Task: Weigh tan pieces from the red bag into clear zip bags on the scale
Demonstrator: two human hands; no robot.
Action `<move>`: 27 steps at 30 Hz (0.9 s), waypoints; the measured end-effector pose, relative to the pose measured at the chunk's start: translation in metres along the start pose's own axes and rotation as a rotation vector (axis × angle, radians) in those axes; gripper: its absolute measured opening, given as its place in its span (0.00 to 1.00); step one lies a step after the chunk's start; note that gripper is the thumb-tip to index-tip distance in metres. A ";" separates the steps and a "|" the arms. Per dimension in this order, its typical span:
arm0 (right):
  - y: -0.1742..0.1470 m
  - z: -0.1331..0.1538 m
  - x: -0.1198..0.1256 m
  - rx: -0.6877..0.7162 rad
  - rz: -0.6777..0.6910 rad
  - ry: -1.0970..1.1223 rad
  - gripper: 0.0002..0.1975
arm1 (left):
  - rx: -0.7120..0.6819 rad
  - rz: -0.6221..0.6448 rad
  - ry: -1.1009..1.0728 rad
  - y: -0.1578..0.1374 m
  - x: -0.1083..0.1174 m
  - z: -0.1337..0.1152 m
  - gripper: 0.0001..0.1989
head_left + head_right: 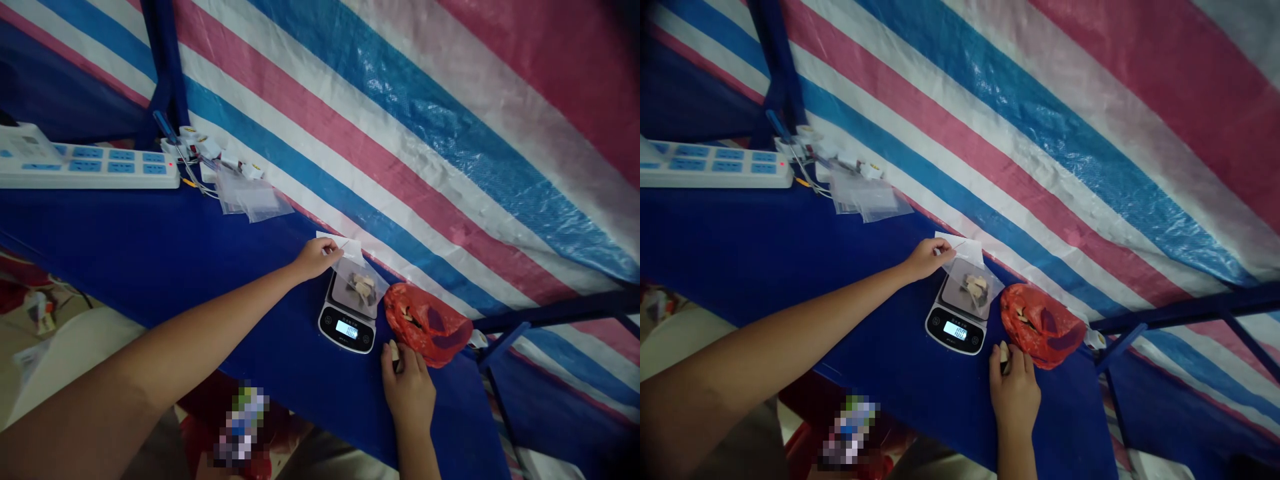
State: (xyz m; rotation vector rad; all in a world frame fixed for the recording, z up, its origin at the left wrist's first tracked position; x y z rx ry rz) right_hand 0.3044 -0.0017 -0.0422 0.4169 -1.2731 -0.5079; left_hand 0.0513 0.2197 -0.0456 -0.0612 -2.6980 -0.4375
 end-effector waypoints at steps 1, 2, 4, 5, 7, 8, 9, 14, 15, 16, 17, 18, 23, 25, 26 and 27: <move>0.000 0.000 0.003 0.005 -0.027 0.012 0.28 | -0.001 -0.002 0.001 0.000 0.000 0.000 0.12; 0.000 0.000 0.005 0.005 -0.047 0.030 0.28 | -0.002 -0.003 0.002 0.000 0.000 0.000 0.12; 0.000 -0.002 0.009 -0.024 -0.061 0.086 0.29 | -0.004 -0.005 0.008 -0.001 0.000 -0.001 0.12; 0.001 -0.005 0.011 -0.058 -0.058 0.124 0.29 | -0.006 -0.006 0.013 -0.001 0.000 -0.001 0.12; -0.001 -0.012 0.013 -0.184 -0.043 0.229 0.30 | -0.012 -0.006 0.023 -0.001 0.000 -0.002 0.12; -0.004 -0.017 0.013 -0.272 -0.038 0.298 0.30 | -0.015 -0.006 0.028 -0.001 0.000 -0.002 0.12; -0.007 -0.020 0.013 -0.359 -0.031 0.373 0.29 | -0.018 -0.007 0.032 -0.001 0.000 -0.002 0.12; -0.026 -0.019 0.004 -0.503 0.029 0.603 0.28 | -0.040 -0.004 0.052 0.000 -0.001 -0.003 0.11; -0.029 -0.019 0.002 -0.519 0.024 0.644 0.29 | -0.042 -0.006 0.053 0.000 -0.001 -0.003 0.10; -0.031 -0.021 0.000 -0.549 0.011 0.706 0.29 | -0.043 -0.007 0.052 0.000 -0.001 -0.003 0.10; -0.031 -0.024 -0.002 -0.586 -0.002 0.777 0.30 | -0.042 -0.007 0.050 0.000 -0.001 -0.002 0.11; -0.030 -0.027 -0.003 -0.618 -0.014 0.834 0.31 | -0.039 -0.006 0.046 0.000 -0.002 -0.002 0.11; 0.021 -0.056 0.024 -0.571 0.002 0.557 0.34 | -0.030 0.005 0.025 0.002 -0.004 0.000 0.11; 0.047 -0.069 0.026 -0.562 0.204 0.304 0.30 | -0.031 0.005 0.022 0.003 -0.004 0.000 0.12; 0.057 -0.075 0.026 -0.574 0.299 0.183 0.29 | -0.032 0.010 0.022 0.003 -0.005 0.000 0.12; 0.066 -0.079 0.024 -0.591 0.365 0.088 0.28 | -0.037 0.017 0.023 0.003 -0.005 -0.001 0.12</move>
Point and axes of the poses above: each hand's wrist, its own y-axis towards the middle knuckle, its own x-axis out of the back of the hand, z = x × y, the point moved 7 cm from there along y, towards the middle knuckle, and after that the axes turned 15 degrees about y, right-handed, at the moved point
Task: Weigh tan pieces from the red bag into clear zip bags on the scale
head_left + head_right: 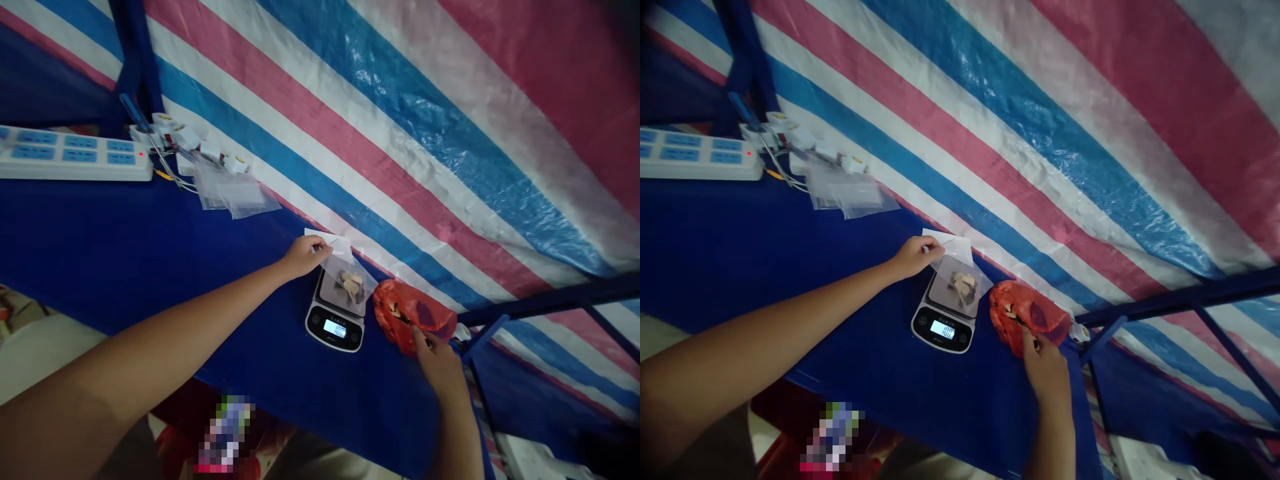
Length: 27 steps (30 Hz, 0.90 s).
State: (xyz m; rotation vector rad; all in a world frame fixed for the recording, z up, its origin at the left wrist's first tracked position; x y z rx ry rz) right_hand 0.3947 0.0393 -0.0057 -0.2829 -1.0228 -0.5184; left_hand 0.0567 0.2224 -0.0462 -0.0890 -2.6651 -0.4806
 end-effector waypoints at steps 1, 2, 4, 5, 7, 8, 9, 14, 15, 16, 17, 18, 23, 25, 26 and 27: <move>0.008 0.003 0.001 -0.030 0.012 -0.068 0.28 | -0.010 0.011 0.003 0.000 -0.001 -0.001 0.13; 0.015 0.009 -0.001 -0.043 0.011 -0.095 0.29 | -0.024 0.023 0.009 0.000 -0.001 -0.003 0.13; 0.024 0.028 -0.011 -0.010 -0.002 -0.060 0.31 | -0.051 0.048 0.016 0.000 -0.002 -0.005 0.14; 0.027 0.040 -0.018 0.026 -0.018 -0.022 0.32 | -0.055 0.057 0.013 0.000 -0.002 -0.006 0.15; 0.028 0.063 -0.029 0.097 -0.098 0.064 0.32 | -0.039 0.072 -0.023 0.000 -0.002 -0.005 0.17; 0.027 0.072 -0.032 0.121 -0.152 0.100 0.32 | -0.023 0.077 -0.052 0.001 -0.002 -0.005 0.17; 0.026 0.078 -0.034 0.133 -0.208 0.125 0.31 | -0.008 0.083 -0.084 0.001 -0.002 -0.004 0.18; 0.019 0.069 -0.034 0.116 -0.326 0.206 0.30 | 0.029 0.096 -0.157 -0.002 -0.002 -0.007 0.18; 0.019 0.063 -0.032 0.106 -0.333 0.219 0.29 | 0.029 0.097 -0.151 -0.002 -0.002 -0.008 0.18; 0.020 0.059 -0.031 0.100 -0.337 0.226 0.30 | 0.031 0.091 -0.144 -0.003 -0.001 -0.009 0.18; 0.021 0.055 -0.029 0.099 -0.341 0.228 0.30 | 0.034 0.075 -0.141 -0.003 0.001 -0.009 0.18; 0.022 0.052 -0.028 0.104 -0.351 0.227 0.30 | 0.039 0.047 -0.142 -0.003 0.003 -0.008 0.18; 0.028 0.053 -0.031 0.149 -0.370 0.236 0.31 | 0.059 -0.079 -0.143 0.001 0.015 -0.002 0.17; 0.029 0.053 -0.032 0.143 -0.367 0.234 0.31 | 0.025 -0.042 -0.094 0.002 0.013 -0.004 0.16; 0.030 0.052 -0.033 0.129 -0.364 0.226 0.31 | 0.011 -0.014 -0.059 0.003 0.011 -0.006 0.16; 0.031 0.050 -0.034 0.107 -0.358 0.214 0.32 | 0.005 0.013 -0.027 0.003 0.010 -0.007 0.16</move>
Point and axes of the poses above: each hand's wrist, its own y-axis towards the middle knuckle, its own x-axis out of the back of the hand, z = x × y, the point moved 7 cm from there along y, towards the middle knuckle, and after that the axes turned 15 degrees about y, right-handed, at the moved point
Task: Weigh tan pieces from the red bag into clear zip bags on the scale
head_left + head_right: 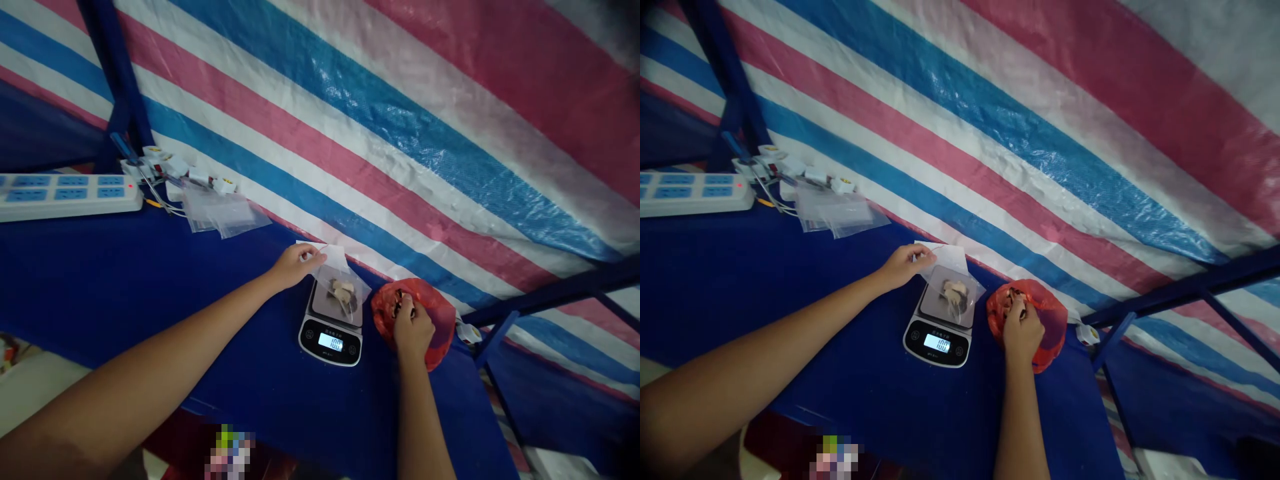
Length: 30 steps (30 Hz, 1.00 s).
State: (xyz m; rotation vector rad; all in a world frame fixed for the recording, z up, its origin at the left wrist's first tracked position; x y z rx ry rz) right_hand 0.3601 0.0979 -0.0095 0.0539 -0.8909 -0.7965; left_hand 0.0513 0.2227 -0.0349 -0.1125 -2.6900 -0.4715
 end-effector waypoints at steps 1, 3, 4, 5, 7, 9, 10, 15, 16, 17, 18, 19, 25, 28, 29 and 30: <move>0.000 -0.003 -0.001 -0.025 0.010 -0.021 0.33 | 0.002 0.022 0.025 0.001 0.001 -0.002 0.16; 0.001 -0.008 -0.003 -0.065 0.037 -0.064 0.36 | 0.013 0.051 0.048 0.007 0.009 -0.008 0.17; 0.002 -0.009 -0.003 -0.071 0.048 -0.078 0.37 | 0.005 0.062 0.060 0.011 0.018 -0.012 0.17; 0.003 -0.009 -0.004 -0.068 0.057 -0.086 0.37 | -0.016 0.066 0.084 0.018 0.029 -0.018 0.16; 0.004 -0.009 -0.005 -0.062 0.069 -0.090 0.38 | -0.076 0.060 0.192 0.035 0.061 -0.030 0.15; 0.004 -0.009 -0.007 -0.072 0.081 -0.085 0.38 | -0.119 0.019 0.365 0.055 0.101 -0.036 0.14; 0.005 -0.009 -0.007 -0.079 0.087 -0.080 0.39 | -0.130 0.001 0.463 0.065 0.121 -0.036 0.14; 0.006 -0.010 -0.007 -0.081 0.107 -0.095 0.38 | -0.014 -0.071 0.727 0.094 0.202 -0.012 0.13; 0.006 -0.010 -0.006 -0.076 0.109 -0.099 0.38 | 0.014 -0.088 0.731 0.094 0.213 -0.008 0.13; 0.006 -0.011 -0.006 -0.070 0.104 -0.099 0.37 | 0.032 -0.094 0.734 0.095 0.221 -0.006 0.14; 0.007 -0.012 -0.005 -0.063 0.097 -0.094 0.37 | 0.037 -0.101 0.739 0.094 0.227 -0.006 0.14; 0.007 -0.013 -0.004 -0.058 0.087 -0.088 0.37 | 0.032 -0.119 0.742 0.095 0.233 -0.007 0.14; 0.008 -0.020 -0.005 -0.060 0.077 -0.065 0.39 | 0.148 -0.338 0.725 0.094 0.260 0.018 0.19; 0.009 -0.024 -0.006 -0.087 0.092 -0.077 0.40 | 0.190 -0.245 0.731 0.078 0.235 0.058 0.13; 0.010 -0.025 -0.007 -0.092 0.099 -0.084 0.40 | 0.189 -0.216 0.740 0.069 0.223 0.069 0.12; 0.011 -0.025 -0.008 -0.096 0.104 -0.090 0.40 | 0.187 -0.191 0.752 0.060 0.211 0.079 0.11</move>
Point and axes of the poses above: each hand's wrist, its own y-axis towards the middle knuckle, its own x-axis out of the back of the hand, z = x × y, the point moved 7 cm from there along y, towards the middle knuckle, and after that the axes turned 15 degrees about y, right-handed, at the moved point
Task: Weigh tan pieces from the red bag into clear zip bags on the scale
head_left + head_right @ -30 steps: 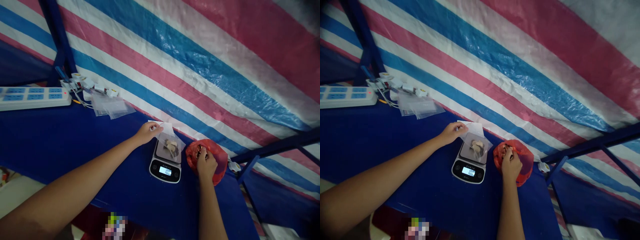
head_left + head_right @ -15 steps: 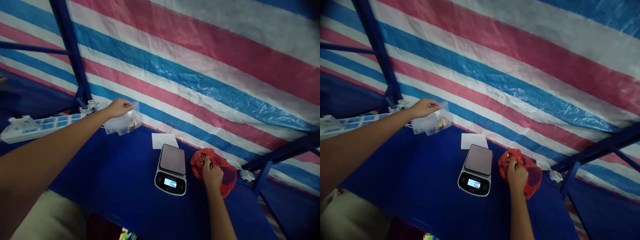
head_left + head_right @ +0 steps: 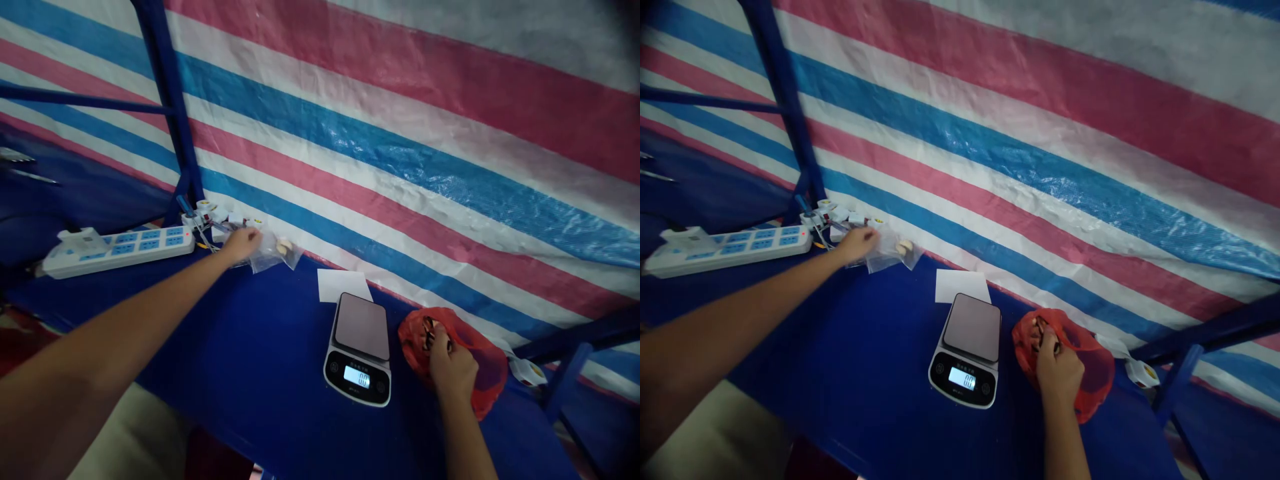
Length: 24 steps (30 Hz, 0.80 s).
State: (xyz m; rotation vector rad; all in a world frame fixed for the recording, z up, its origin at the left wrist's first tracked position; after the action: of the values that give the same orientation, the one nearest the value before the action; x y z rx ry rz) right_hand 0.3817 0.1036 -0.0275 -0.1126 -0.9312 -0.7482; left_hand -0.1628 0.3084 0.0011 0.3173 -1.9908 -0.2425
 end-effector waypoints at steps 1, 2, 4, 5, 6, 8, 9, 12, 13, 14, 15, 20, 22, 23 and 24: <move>0.001 -0.001 -0.001 -0.002 0.003 -0.002 0.41 | -0.006 0.007 0.020 -0.011 -0.012 0.000 0.11; 0.001 -0.002 -0.002 -0.004 0.003 -0.002 0.40 | -0.010 0.006 0.043 -0.021 -0.020 -0.001 0.12; 0.003 -0.004 -0.003 0.000 -0.003 0.002 0.40 | -0.039 0.002 0.078 -0.041 -0.030 -0.009 0.12; 0.003 -0.005 -0.004 0.004 -0.008 0.002 0.39 | -0.061 0.005 0.094 -0.050 -0.032 -0.014 0.12; 0.004 -0.007 -0.005 0.009 -0.014 0.000 0.39 | -0.089 0.013 0.111 -0.060 -0.033 -0.020 0.12; 0.006 -0.009 -0.006 0.017 -0.013 -0.003 0.38 | -0.142 0.041 0.149 -0.080 -0.032 -0.033 0.13; 0.006 -0.009 -0.006 0.020 -0.009 0.000 0.38 | -0.163 0.058 0.168 -0.092 -0.031 -0.040 0.13; 0.006 -0.008 -0.006 0.039 -0.006 0.023 0.36 | -0.191 0.111 0.174 -0.126 -0.026 -0.053 0.13; 0.006 -0.007 -0.006 0.047 -0.004 0.032 0.35 | -0.192 0.125 0.155 -0.136 -0.023 -0.057 0.13; 0.005 -0.005 -0.006 0.050 0.002 0.036 0.35 | -0.195 0.130 0.130 -0.145 -0.018 -0.060 0.12; 0.005 -0.004 -0.006 0.048 0.013 0.038 0.35 | -0.202 0.126 0.104 -0.150 -0.011 -0.063 0.12; 0.001 0.003 -0.005 0.042 0.044 0.058 0.36 | -0.260 0.028 0.029 -0.123 0.040 -0.076 0.14; 0.000 0.004 -0.004 0.035 0.047 0.066 0.36 | -0.302 0.009 0.012 -0.090 0.056 -0.080 0.15; -0.001 0.004 -0.004 0.027 0.054 0.068 0.36 | -0.315 0.016 0.011 -0.072 0.060 -0.080 0.16; -0.001 0.005 -0.004 0.022 0.059 0.075 0.35 | -0.319 0.010 0.005 -0.053 0.063 -0.078 0.16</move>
State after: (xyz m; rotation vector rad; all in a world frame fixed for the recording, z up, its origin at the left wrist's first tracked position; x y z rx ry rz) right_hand 0.3766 0.1066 -0.0276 -0.0916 -0.8607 -0.6832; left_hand -0.1115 0.2358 0.0720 0.1025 -1.9116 -0.5443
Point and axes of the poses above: each hand's wrist, its own y-axis towards the middle knuckle, its own x-axis out of the back of the hand, z = x × y, the point moved 7 cm from there along y, towards the middle knuckle, and after that the axes turned 15 degrees about y, right-handed, at the moved point
